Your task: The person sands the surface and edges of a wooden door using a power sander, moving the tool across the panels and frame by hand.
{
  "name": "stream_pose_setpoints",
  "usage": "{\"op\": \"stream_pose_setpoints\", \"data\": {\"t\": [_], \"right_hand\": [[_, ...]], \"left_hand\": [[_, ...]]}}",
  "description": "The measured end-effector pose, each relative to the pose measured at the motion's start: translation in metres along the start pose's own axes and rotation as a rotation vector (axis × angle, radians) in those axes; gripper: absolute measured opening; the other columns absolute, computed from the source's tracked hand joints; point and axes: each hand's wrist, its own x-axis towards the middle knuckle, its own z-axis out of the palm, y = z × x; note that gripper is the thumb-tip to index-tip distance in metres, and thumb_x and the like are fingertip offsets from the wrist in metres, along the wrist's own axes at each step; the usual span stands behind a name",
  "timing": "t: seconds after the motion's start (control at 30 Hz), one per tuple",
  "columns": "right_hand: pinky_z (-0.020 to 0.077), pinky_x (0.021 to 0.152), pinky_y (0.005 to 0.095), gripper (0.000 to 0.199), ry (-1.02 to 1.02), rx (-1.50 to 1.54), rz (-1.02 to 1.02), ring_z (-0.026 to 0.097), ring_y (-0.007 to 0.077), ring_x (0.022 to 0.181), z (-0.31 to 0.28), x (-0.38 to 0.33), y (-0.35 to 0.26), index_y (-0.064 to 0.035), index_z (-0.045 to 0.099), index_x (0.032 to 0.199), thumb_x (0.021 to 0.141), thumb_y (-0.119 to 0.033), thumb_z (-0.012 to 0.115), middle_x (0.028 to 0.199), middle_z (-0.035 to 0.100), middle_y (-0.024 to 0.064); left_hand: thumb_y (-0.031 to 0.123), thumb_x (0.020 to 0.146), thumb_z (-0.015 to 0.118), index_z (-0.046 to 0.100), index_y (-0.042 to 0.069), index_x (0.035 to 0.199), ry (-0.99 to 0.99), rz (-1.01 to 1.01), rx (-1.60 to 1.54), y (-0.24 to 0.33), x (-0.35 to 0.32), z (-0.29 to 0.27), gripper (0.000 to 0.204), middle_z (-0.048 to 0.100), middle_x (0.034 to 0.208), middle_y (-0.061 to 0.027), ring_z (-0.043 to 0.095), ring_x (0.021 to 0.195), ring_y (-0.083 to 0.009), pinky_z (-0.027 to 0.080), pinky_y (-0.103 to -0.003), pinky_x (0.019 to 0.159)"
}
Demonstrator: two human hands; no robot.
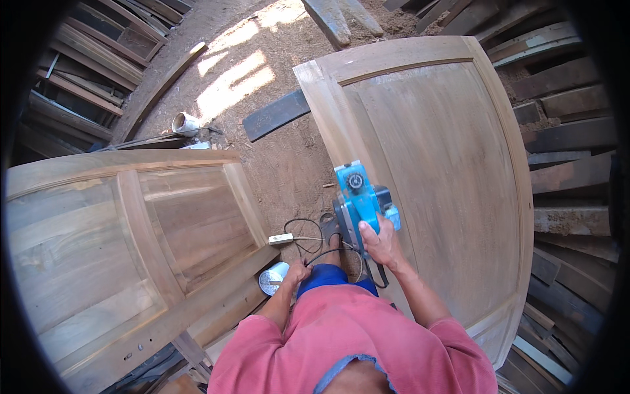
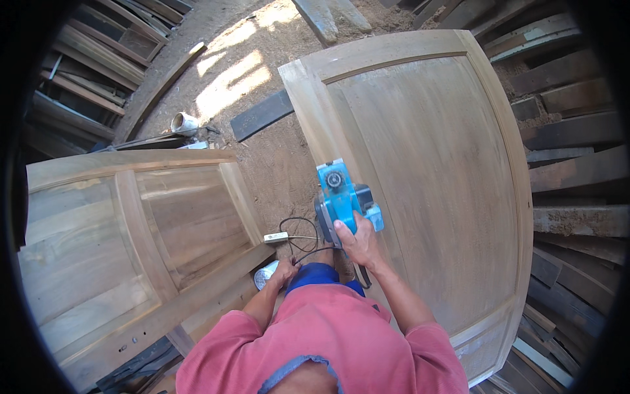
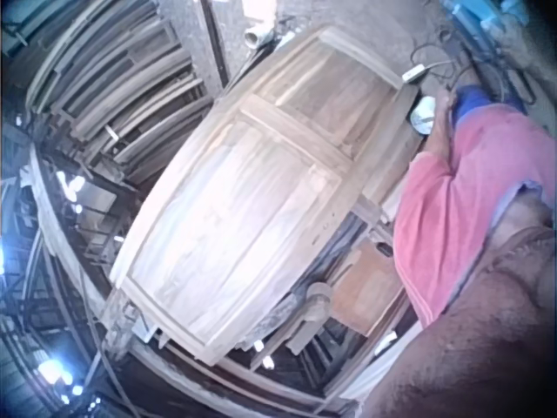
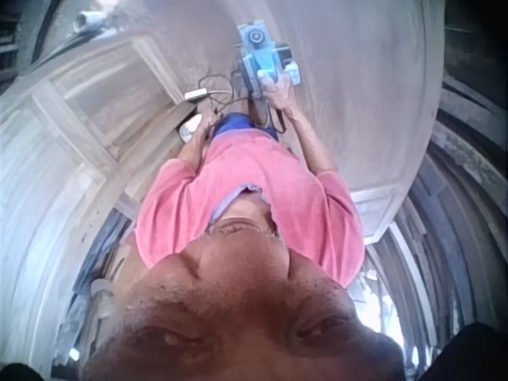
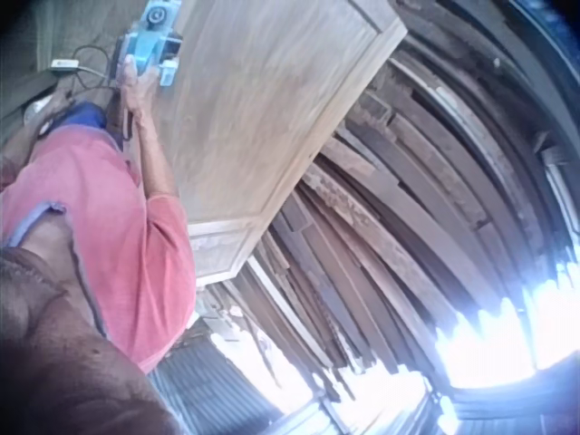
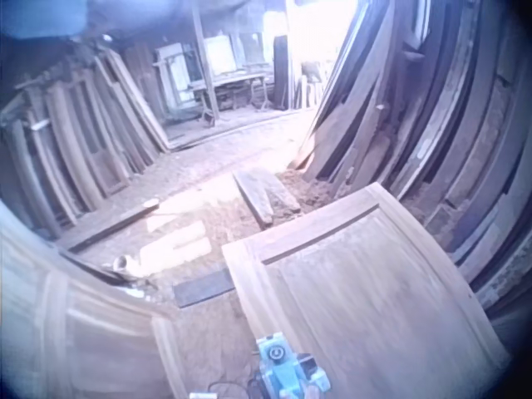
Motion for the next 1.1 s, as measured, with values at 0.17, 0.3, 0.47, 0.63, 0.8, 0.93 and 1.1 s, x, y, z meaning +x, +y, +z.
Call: {"op": "stream_pose_setpoints", "data": {"t": [0.17,0.3,0.47,0.63,0.8,0.93,1.1], "right_hand": [[0.0451,0.049,0.0304,0.051,0.025,-0.005,-0.194,0.055,0.0108,0.051,0.014,0.125,-0.056,-0.0066,0.057,0.078,0.101,-0.052,0.056,0.061,0.055,0.0008],[0.0453,0.048,0.0300,0.056,0.003,-0.033,-0.203,0.056,0.0116,0.050,0.020,0.209,-0.111,-0.0059,0.058,0.072,0.101,-0.054,0.056,0.059,0.056,0.0021],[0.0464,0.050,0.0363,0.061,0.017,-0.058,-0.215,0.056,0.0161,0.050,0.032,0.300,-0.153,-0.0040,0.058,0.066,0.098,-0.056,0.058,0.055,0.055,0.0056],[0.0447,0.048,0.0327,0.059,0.030,-0.035,-0.253,0.056,0.0145,0.050,0.037,0.370,-0.183,-0.0054,0.059,0.065,0.098,-0.055,0.060,0.058,0.056,0.0038],[0.0446,0.048,0.0321,0.059,0.059,0.004,-0.238,0.055,0.0141,0.050,0.021,0.354,-0.173,-0.0066,0.059,0.065,0.097,-0.057,0.060,0.059,0.056,0.0033],[0.0441,0.049,0.0314,0.054,0.021,0.002,-0.115,0.054,0.0119,0.051,0.004,0.243,-0.130,-0.0066,0.059,0.072,0.099,-0.053,0.058,0.059,0.056,0.0020],[0.0462,0.054,0.0320,0.041,-0.030,-0.015,0.061,0.055,0.0122,0.057,-0.039,0.060,-0.029,-0.0041,0.060,0.086,0.097,-0.044,0.060,0.065,0.057,0.0022]], "left_hand": [[0.035,0.089,0.067,0.066,0.001,0.111,0.035,-0.023,-0.038,0.000,0.008,-0.024,0.040,0.071,0.105,-0.0249,0.068,0.103,-0.0389,0.052,-0.046,0.089],[0.036,0.090,0.064,0.066,0.003,0.115,0.093,-0.048,-0.089,-0.008,0.012,-0.036,0.042,0.071,0.108,-0.0247,0.068,0.107,-0.0398,0.052,-0.046,0.092],[0.034,0.090,0.064,0.067,0.002,0.113,0.090,-0.133,-0.163,-0.012,0.017,-0.046,0.040,0.072,0.101,-0.0244,0.070,0.098,-0.0386,0.053,-0.045,0.087],[0.037,0.091,0.066,0.068,0.002,0.112,0.216,-0.044,-0.224,-0.006,0.006,-0.053,0.041,0.072,0.103,-0.0236,0.070,0.099,-0.0373,0.053,-0.044,0.087],[0.037,0.091,0.066,0.068,0.003,0.111,0.226,-0.083,-0.210,-0.003,0.003,-0.052,0.040,0.072,0.108,-0.0240,0.070,0.104,-0.0382,0.053,-0.045,0.090],[0.039,0.090,0.065,0.069,0.003,0.111,0.136,-0.128,-0.176,-0.025,0.006,-0.030,0.042,0.072,0.111,-0.0255,0.069,0.108,-0.0390,0.052,-0.046,0.094],[0.040,0.090,0.065,0.069,0.003,0.112,-0.008,-0.111,-0.033,-0.010,0.011,-0.017,0.044,0.072,0.110,-0.0249,0.068,0.109,-0.0393,0.052,-0.046,0.095]]}}
